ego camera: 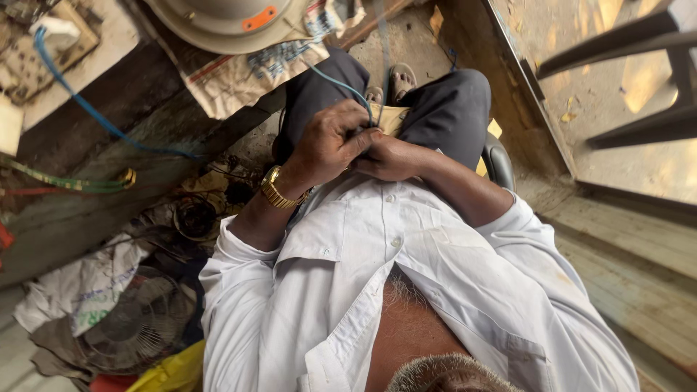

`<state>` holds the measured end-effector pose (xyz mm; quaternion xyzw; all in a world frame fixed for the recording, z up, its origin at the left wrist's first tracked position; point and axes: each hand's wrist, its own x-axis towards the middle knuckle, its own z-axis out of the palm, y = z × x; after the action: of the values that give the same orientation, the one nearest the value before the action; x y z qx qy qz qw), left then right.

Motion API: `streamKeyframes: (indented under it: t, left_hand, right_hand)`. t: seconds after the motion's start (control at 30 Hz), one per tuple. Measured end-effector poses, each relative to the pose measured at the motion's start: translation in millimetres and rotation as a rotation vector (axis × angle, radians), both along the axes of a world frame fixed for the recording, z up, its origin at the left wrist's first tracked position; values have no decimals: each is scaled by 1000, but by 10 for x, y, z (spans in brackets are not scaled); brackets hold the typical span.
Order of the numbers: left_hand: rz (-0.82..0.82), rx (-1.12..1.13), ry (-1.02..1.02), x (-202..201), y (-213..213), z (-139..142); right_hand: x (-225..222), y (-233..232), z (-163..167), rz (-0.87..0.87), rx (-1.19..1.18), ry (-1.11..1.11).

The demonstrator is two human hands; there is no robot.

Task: The person repairs a dome-shaped ceiling light fixture at a cluttered workbench. They use a screwdriver to unscrew and adjust components inside the fixture, handle and connect wires, attach a bulb holder, and test the fixture with a glowing bulb before placing it on the bench.

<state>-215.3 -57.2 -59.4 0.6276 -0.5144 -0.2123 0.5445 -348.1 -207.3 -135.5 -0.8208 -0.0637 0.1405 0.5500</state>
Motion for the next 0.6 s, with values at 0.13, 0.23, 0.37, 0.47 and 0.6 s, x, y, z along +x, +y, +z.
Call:
streamKeyframes:
  t: [0.13,0.23,0.37,0.47,0.6]
  left_hand:
    - [15,-86,29,-45,125,-64]
    - [33,-15,35,-37,231,-111]
    - [60,-59,-30,-40,317,-191]
    - [78,-67,-55,-81,297,-281]
    - [127,-86,-192,-112,203,-388]
  right_hand:
    - [3,58,178,-1,-162,41]
    - [-46,-51,440,49,-57,-149]
    - [-130,-161,677,-390,636,-56]
    - [-68,-192,647,-633,734,-153]
    - [48,-214,443,-727,796,-165]
